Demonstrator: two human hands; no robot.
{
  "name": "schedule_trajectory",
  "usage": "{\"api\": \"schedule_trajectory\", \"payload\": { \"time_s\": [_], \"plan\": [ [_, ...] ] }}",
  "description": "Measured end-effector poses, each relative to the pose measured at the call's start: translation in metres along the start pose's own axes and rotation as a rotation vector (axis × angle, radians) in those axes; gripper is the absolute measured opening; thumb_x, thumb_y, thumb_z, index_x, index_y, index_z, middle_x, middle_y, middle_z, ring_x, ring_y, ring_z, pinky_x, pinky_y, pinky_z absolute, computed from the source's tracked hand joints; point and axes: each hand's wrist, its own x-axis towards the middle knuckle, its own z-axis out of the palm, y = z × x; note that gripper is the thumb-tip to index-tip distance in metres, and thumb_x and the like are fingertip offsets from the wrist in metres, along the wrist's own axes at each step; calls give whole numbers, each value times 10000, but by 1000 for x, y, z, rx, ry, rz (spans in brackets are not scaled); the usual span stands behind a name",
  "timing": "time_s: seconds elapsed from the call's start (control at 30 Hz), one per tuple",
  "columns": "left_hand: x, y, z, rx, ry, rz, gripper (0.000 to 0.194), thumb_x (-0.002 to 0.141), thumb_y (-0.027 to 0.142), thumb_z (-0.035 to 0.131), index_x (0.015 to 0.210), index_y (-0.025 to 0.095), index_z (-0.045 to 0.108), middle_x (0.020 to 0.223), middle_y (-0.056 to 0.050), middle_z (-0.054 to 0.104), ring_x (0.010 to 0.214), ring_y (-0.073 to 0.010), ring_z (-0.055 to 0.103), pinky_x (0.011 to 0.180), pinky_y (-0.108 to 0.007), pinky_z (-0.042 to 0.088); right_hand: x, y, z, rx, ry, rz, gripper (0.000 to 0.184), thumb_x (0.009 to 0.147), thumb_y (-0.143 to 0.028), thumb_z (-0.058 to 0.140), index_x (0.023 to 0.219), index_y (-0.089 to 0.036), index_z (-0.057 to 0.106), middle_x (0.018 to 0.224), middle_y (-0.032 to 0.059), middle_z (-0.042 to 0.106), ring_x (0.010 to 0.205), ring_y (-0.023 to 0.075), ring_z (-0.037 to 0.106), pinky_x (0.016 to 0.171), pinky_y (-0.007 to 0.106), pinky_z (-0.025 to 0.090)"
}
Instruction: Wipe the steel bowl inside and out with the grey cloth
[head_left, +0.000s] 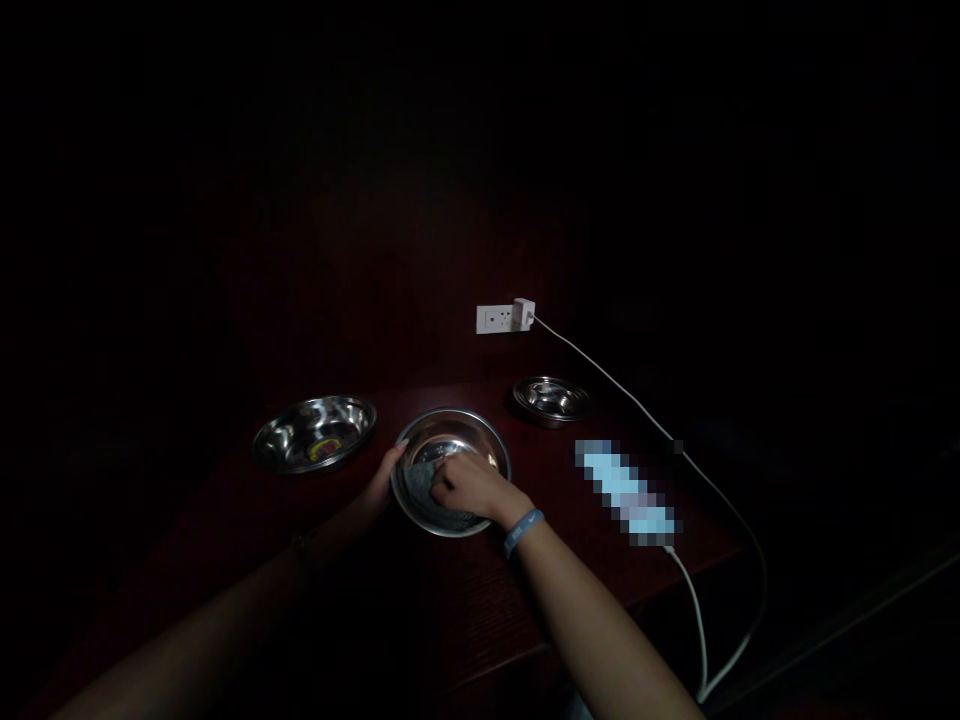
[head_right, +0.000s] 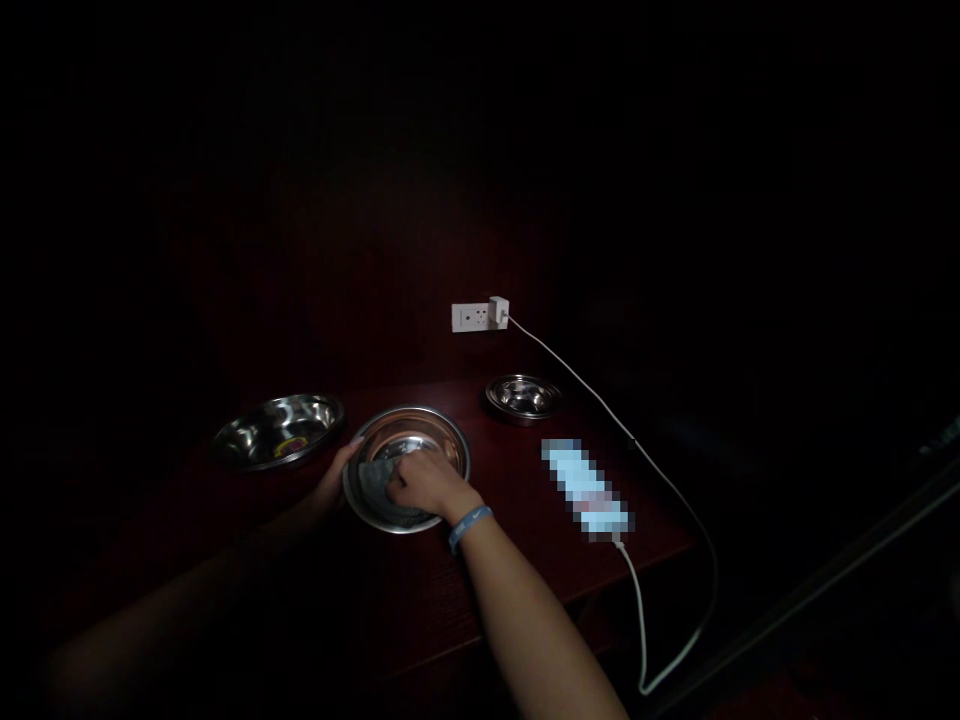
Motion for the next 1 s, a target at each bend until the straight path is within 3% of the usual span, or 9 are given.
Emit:
{"api": "schedule_trajectory", "payload": {
  "time_s": [0.1,0.23,0.37,0.6,0.77,1.0],
  "plan": [
    [-2,0,3,-1,100,-24,243,789,363,630,809,141,728,779,-79,776,1033,-296,696,1026,-385,463,1,0,3,59,40,-107,213,883,-196,523,776,-166,705,882,53,724,788,162,615,758,252,446],
    [0,0,1,7,117,-46,262,811,351,590,792,130,731,793,-97,776,1082,-301,678,1066,-394,434,5,2,10,198,144,-262,189,890,-120,526,778,-180,666,924,26,701,857,146,596,821,247,433],
    [3,-1,-2,14,124,-28,245,805,331,579,753,142,725,750,-89,769,1074,-301,681,1092,-400,413,8,6,15,394,187,-311,198,886,-81,497,825,-191,650,927,13,684,882,140,594,867,256,440],
    [-3,-1,5,27,154,-41,273,823,317,518,752,158,728,774,-89,773,1111,-307,666,1075,-408,441,6,12,13,632,207,-194,169,896,-156,526,965,-208,672,952,3,671,904,148,608,875,280,472],
    [-3,1,4,55,118,-58,289,798,378,556,811,149,732,872,-115,779,1102,-326,669,1042,-430,472,-1,9,4,721,155,-163,286,984,-412,479,949,-222,690,926,-1,671,893,143,612,845,273,484],
    [-6,0,5,-16,162,-71,276,870,305,500,889,156,732,819,-88,773,945,-265,724,941,-368,544,-4,10,0,717,81,-164,365,797,-503,732,1012,-215,665,936,-1,670,857,151,620,778,257,487]
  ]
}}
